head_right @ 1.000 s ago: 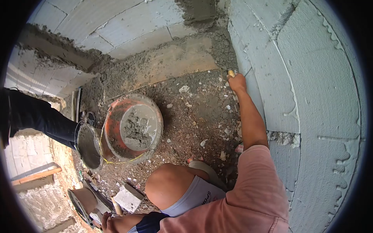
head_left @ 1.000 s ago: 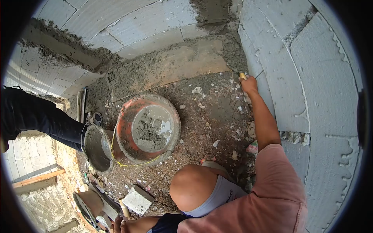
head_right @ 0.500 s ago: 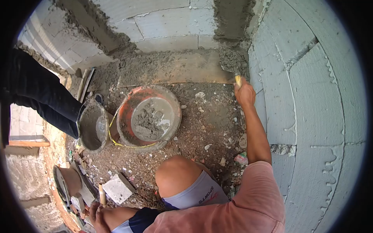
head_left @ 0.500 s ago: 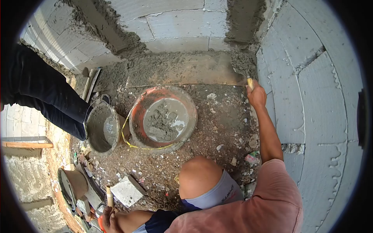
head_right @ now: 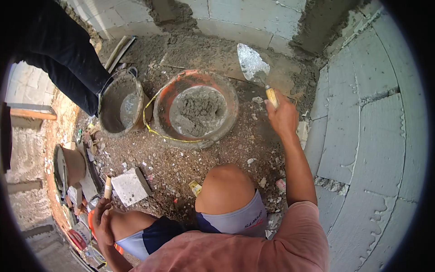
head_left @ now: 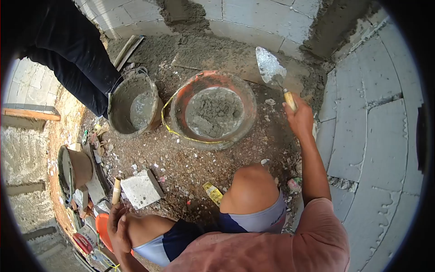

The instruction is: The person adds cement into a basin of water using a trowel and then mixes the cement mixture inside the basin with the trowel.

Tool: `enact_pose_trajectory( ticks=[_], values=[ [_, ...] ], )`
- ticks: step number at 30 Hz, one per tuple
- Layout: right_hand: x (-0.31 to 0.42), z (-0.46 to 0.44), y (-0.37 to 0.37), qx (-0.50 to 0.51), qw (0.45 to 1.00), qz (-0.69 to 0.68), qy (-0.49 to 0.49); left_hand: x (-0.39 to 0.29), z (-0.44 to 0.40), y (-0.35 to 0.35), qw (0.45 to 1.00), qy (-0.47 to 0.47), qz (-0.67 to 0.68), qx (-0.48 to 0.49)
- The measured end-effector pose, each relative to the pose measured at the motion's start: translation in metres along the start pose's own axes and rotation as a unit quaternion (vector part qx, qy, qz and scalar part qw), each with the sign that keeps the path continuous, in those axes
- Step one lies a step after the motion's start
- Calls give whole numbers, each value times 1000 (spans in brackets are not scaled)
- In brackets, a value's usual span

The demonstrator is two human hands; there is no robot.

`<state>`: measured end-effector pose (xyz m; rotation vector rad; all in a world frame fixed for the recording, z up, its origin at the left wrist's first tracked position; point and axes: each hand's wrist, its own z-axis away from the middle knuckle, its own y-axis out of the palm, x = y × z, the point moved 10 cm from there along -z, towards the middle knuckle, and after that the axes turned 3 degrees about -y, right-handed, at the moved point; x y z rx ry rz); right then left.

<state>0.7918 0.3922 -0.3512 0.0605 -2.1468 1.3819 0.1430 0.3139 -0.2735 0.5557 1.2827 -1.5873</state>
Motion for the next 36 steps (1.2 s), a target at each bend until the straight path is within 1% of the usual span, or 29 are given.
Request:
enact_pose_trajectory(
  ticks=[1, 2, 3, 4, 6, 7, 8, 10, 11, 13, 14, 16, 17, 19, 20, 22, 24, 26, 30, 31, 32, 34, 36],
  values=[
    [-32, -4, 0, -5, 994, -75, 78, 1, 1, -2, 1000, 11, -11, 7],
    [-73, 0, 10, 12, 972, -156, 174, 5, 1, -5, 999, 23, -23, 18],
    [-113, 6, 26, 27, 934, -241, 263, 14, 1, -10, 999, 32, -28, 30],
    [-146, 14, 44, 43, 881, -328, 339, 15, -4, -11, 998, 39, -31, 36],
    [-196, 26, 60, 49, 870, -306, 384, -22, 7, 6, 991, 30, -126, 22],
    [-218, 30, 71, 57, 864, -296, 403, -21, 6, 6, 988, 53, -145, 19],
    [-237, 30, 76, 62, 877, -244, 409, -17, 3, 6, 990, 81, -111, 25],
    [-273, 32, 84, 79, 894, -136, 420, -16, -1, 7, 958, 171, -223, 51],
    [-287, 27, 89, 56, 890, -170, 420, -21, -3, 15, 958, 164, -229, 53],
    [-318, 2, 83, 2, 917, -44, 397, -34, -2, 27, 957, 148, -242, 56],
    [-330, -6, 78, -21, 922, 22, 386, -39, -2, 30, 953, 161, -251, 58],
    [-358, -23, 73, -33, 890, -3, 454, -43, -1, 38, 945, 190, -260, 58],
    [-363, -38, 70, -45, 886, 1, 461, -50, -1, 47, 942, 197, -257, 87],
    [-368, -51, 67, -65, 875, 11, 480, -34, -4, 38, 980, 74, -176, 48],
    [-369, -52, 65, -62, 875, 10, 479, -22, -3, 31, 991, 11, -133, 27],
    [-360, -59, 75, -52, 880, -6, 472, -18, 1, 25, 987, 24, -159, 18],
    [-345, -49, 73, -59, 877, -1, 476, -17, 10, 18, 986, -5, -165, -13],
    [-337, -44, 69, -78, 877, 11, 475, -17, 16, 15, 988, -9, -150, -25],
    [-334, -18, 58, -116, 852, -21, 510, -26, 27, 9, 985, -5, -166, -45],
    [-336, -20, 52, -104, 857, -7, 504, -22, 28, 5, 988, 9, -147, -45],
    [-339, -24, 54, -92, 862, 2, 498, -24, 30, 5, 987, -11, -151, -58],
    [-341, -36, 60, -81, 870, 13, 487, -18, 27, -4, 952, 120, -283, -6],
    [-335, -43, 57, -79, 874, 27, 479, -12, 26, -9, 982, 31, -182, -32]
  ],
)
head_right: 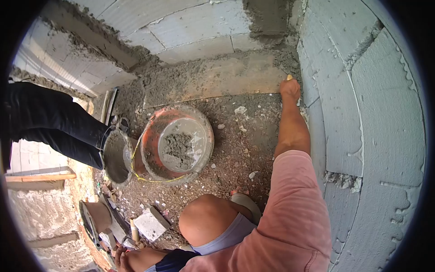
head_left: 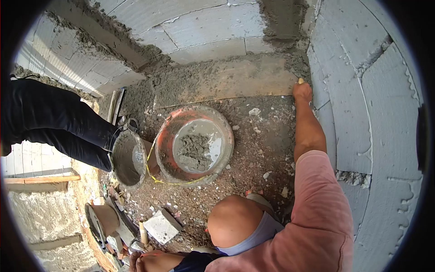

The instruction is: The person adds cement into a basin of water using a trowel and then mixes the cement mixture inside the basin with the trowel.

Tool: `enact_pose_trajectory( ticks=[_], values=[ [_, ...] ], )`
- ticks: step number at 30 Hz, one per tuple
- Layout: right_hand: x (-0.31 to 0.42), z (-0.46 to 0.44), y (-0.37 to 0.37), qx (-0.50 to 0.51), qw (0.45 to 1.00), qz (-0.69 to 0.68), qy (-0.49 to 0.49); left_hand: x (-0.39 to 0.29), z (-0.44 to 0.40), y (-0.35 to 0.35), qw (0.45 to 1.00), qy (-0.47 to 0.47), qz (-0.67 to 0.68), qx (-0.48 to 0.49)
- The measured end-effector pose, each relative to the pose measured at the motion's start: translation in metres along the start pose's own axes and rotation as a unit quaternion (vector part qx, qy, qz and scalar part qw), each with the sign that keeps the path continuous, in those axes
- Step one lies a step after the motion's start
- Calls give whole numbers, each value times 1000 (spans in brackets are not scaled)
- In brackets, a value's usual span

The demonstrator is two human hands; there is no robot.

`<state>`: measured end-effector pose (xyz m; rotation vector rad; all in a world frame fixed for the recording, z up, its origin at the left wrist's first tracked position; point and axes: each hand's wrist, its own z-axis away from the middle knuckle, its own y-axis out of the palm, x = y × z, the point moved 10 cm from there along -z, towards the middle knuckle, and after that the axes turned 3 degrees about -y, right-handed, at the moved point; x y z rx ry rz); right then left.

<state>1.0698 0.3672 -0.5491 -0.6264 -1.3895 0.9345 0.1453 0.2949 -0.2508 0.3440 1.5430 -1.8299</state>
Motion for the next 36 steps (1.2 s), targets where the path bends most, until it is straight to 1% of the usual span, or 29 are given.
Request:
enact_pose_trajectory(
  ticks=[1, 4, 8, 9, 10, 12, 13, 15, 18, 22, 25, 26, 28, 29, 32, 33, 35, 36],
  values=[
    [2, 5, -5, -9, 1000, -2, 10, 6, 4, -1, 997, -52, 52, -5],
    [-1, 17, -18, -32, 998, 42, -25, 6, 5, -4, 998, -34, 60, 1],
    [2, 45, -55, -73, 993, 43, -81, -2, -1, -1, 997, -16, 59, -41],
    [2, 57, -67, -71, 992, 50, -89, -33, -5, 8, 1000, 23, 1, 3],
    [4, 70, -80, -77, 990, 52, -104, -34, -7, 11, 1000, 7, 14, 12],
    [2, 98, -101, -85, 986, 59, -135, 0, -28, 20, 995, -27, 92, 24],
    [1, 114, -111, -78, 984, 60, -147, 8, -29, 23, 994, -40, 90, 42],
    [3, 149, -129, -61, 982, 56, -170, -4, -37, 30, 992, -60, 81, 74],
    [3, 202, -147, -44, 979, 28, -195, 5, -50, 33, 988, -50, 127, 75],
    [22, 272, -163, -29, 962, -5, -273, 5, -57, 38, 988, -32, 89, 124],
    [51, 315, -162, -14, 918, -42, -393, 8, -59, 36, 988, -23, 68, 139],
    [67, 332, -160, 2, 905, -13, -426, 7, -59, 37, 988, -23, 60, 143],
    [98, 366, -160, 34, 871, 48, -488, 12, -55, 34, 987, -14, 87, 134],
    [115, 383, -155, 15, 811, 105, -576, 14, -55, 33, 987, -11, 94, 129],
    [139, 389, -146, -53, 737, 197, -644, 11, -50, 29, 985, -9, 121, 120],
    [143, 373, -151, -42, 780, 202, -591, 15, -47, 27, 984, -12, 138, 111],
    [132, 319, -157, 17, 893, 151, -423, 18, -41, 22, 983, -10, 159, 96],
    [122, 294, -153, 42, 909, 160, -384, 22, -38, 19, 982, -13, 169, 88]
  ],
)
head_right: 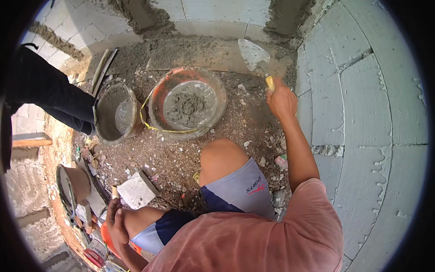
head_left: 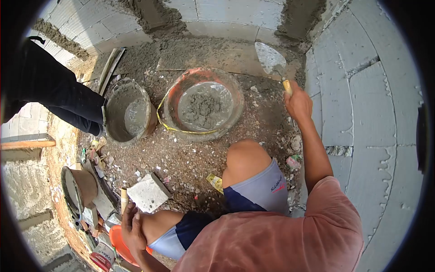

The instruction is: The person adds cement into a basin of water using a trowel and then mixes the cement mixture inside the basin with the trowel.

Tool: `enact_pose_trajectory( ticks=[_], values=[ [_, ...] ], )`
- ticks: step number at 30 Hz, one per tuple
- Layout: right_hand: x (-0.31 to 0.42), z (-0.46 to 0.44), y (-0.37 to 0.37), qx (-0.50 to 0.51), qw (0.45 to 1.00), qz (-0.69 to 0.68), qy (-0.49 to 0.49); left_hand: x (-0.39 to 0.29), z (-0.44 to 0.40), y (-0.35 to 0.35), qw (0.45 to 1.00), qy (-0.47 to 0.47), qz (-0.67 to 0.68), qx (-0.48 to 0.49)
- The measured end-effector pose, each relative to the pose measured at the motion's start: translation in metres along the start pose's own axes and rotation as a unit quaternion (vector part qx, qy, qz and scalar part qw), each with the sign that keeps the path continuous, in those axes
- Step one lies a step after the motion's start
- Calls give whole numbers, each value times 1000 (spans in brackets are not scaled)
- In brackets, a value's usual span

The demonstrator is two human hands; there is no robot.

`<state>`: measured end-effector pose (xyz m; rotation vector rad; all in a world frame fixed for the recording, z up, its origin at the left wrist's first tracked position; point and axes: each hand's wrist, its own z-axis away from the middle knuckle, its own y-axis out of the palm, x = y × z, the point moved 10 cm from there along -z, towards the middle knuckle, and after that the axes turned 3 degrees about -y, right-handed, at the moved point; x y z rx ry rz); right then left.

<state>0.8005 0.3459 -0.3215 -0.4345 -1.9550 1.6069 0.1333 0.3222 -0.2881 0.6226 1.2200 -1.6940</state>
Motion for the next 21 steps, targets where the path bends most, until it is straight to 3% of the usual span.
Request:
enact_pose_trajectory(
  ticks=[5, 9, 10, 12, 14, 17, 19, 21],
  values=[
    [-128, -17, 74, 43, 996, -17, 81, -3, 2, 1, 1000, 2, 15, -10],
    [-125, 2, 94, 30, 991, -107, 71, -14, -4, 10, 998, -12, -60, -4],
    [-110, 6, 88, 24, 987, -150, 55, -22, -8, 8, 983, 16, -182, -13],
    [-35, 8, 43, 36, 983, -149, -99, -68, -15, 25, 958, 80, -276, -17],
    [43, 1, -5, 47, 963, -110, -242, -95, -31, 39, 960, 95, -264, 5],
    [141, -11, -41, 44, 909, 9, -414, -120, -61, 85, 992, 66, -14, 103],
    [193, -19, -45, 16, 860, 85, -503, -129, -89, 117, 991, 91, 42, 93],
    [222, -33, 12, 36, 839, 150, -521, -108, -119, 152, 988, 17, 135, 74]
  ],
)
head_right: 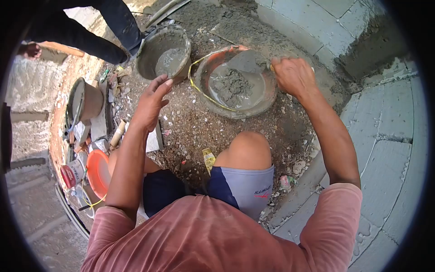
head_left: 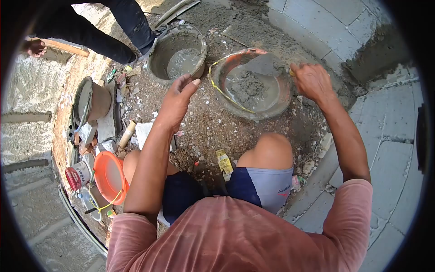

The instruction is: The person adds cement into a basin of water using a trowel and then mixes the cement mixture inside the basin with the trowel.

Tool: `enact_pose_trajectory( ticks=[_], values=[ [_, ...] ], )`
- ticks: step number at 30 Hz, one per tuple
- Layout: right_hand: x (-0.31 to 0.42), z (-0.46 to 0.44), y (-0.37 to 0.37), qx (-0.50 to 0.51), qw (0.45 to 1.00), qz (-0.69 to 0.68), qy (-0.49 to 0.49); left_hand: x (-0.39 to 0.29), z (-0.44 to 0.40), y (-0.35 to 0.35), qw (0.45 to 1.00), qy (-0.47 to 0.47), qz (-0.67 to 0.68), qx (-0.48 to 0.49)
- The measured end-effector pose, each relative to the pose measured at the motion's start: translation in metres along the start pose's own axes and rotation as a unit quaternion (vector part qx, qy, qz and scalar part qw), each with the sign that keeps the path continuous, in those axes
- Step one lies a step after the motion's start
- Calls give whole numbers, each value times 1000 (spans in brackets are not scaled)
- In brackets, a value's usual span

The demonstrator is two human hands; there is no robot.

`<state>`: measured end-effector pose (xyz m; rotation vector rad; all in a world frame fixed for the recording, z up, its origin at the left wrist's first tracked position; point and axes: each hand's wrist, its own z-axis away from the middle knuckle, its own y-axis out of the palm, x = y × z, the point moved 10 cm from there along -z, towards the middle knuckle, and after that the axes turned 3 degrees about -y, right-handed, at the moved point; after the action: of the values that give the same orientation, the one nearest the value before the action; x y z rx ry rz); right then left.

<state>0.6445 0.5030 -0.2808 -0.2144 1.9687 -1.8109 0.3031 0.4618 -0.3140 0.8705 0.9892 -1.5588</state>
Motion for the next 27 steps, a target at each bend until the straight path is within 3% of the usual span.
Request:
enact_pose_trajectory(
  ticks=[3, 7, 10, 13, 16, 20, 23, 26, 27],
  values=[
    [81, -15, 99, 130, 984, -35, -118, 96, -41, 36, 986, -120, 110, -27],
    [92, -26, 68, 178, 960, -5, -218, 152, -25, 87, 939, -235, 247, 51],
    [60, -48, 17, 160, 974, 44, -154, 161, -24, 102, 913, -243, 311, 100],
    [39, -67, 6, 108, 989, 60, -76, 151, -27, 109, 908, -193, 343, 142],
    [91, -48, 69, 130, 983, 29, -123, 158, -30, 108, 918, -193, 332, 99],
    [111, -27, 59, 231, 949, 47, -211, 157, -29, 112, 924, -176, 328, 81],
    [81, -48, 12, 233, 948, 99, -192, 163, -36, 109, 926, -176, 330, 55],
    [38, -72, 17, 178, 974, 115, -76, 165, -39, 109, 924, -164, 339, 65],
    [55, -63, 45, 196, 970, 100, -102, 168, -38, 108, 925, -165, 336, 62]
  ],
)
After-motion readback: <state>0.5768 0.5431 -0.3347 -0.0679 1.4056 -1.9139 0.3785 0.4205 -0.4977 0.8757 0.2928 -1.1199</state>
